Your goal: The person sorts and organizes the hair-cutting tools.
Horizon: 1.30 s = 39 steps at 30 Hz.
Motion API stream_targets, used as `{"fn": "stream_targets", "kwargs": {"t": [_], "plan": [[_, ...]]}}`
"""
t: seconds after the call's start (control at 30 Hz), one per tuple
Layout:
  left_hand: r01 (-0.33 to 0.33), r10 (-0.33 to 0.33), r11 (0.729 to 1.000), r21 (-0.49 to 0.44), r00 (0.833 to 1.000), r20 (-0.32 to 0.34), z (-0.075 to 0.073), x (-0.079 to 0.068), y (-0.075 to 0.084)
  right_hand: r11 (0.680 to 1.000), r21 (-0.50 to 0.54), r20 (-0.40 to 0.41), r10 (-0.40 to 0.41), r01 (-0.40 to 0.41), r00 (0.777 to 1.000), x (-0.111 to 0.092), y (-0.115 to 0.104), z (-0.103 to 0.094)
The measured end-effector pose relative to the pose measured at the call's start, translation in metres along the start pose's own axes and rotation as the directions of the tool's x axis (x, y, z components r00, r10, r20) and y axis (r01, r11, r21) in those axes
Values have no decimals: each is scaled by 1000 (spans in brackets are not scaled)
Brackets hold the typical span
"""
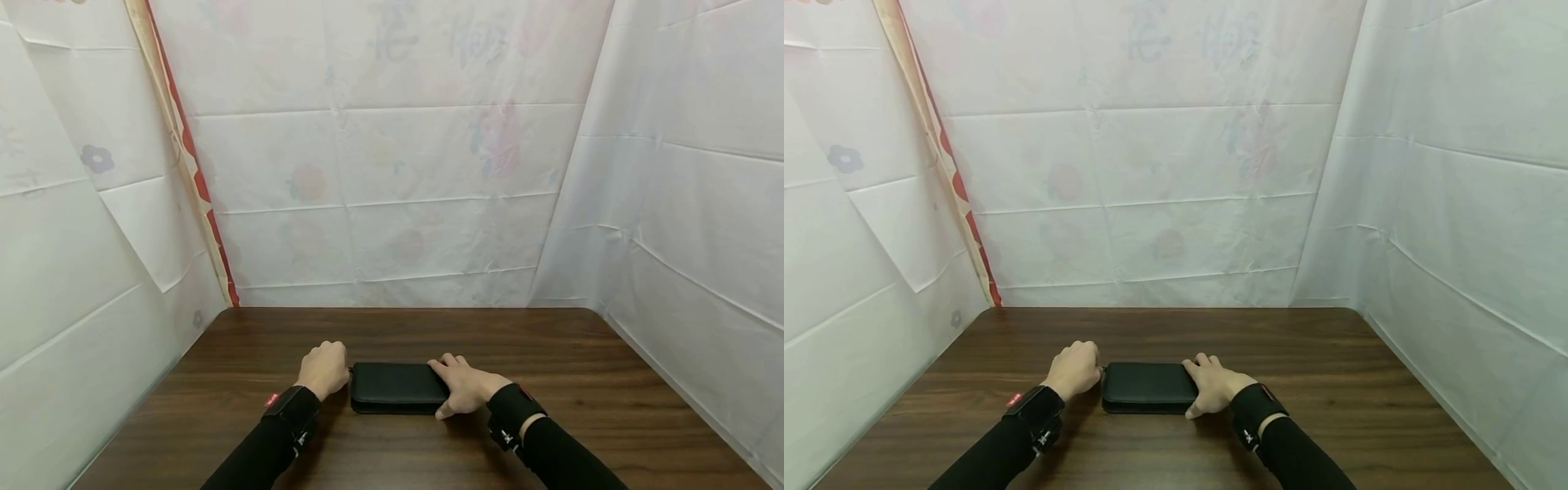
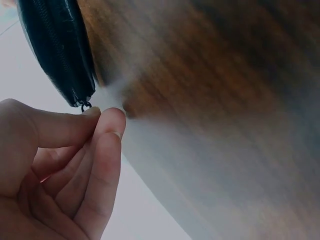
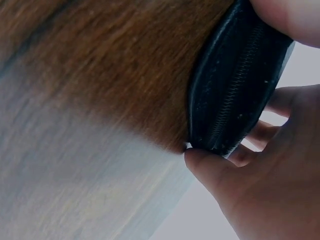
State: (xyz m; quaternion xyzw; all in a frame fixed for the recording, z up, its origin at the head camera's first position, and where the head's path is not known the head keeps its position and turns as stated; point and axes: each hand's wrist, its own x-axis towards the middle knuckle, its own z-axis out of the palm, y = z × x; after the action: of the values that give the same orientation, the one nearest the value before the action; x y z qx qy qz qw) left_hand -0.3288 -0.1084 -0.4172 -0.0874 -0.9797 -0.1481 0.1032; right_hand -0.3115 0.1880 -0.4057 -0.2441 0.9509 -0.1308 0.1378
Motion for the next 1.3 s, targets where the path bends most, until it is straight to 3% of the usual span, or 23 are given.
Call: {"fn": "stream_targets", "kwargs": {"t": [0.57,0.87,1.3], "plan": [[28,-28,1000,5,1000,-9,0,-2,6,1000,-11,15,-8,8,1000,1,2,-3],[28,-25,999,-34,997,68,-3,-13,8,1000,-12,35,-7,7,999,0,2,-2],[-49,63,990,-132,993,103,-5,-25,10,999,47,37,-6,4,999,-3,8,3]]}}
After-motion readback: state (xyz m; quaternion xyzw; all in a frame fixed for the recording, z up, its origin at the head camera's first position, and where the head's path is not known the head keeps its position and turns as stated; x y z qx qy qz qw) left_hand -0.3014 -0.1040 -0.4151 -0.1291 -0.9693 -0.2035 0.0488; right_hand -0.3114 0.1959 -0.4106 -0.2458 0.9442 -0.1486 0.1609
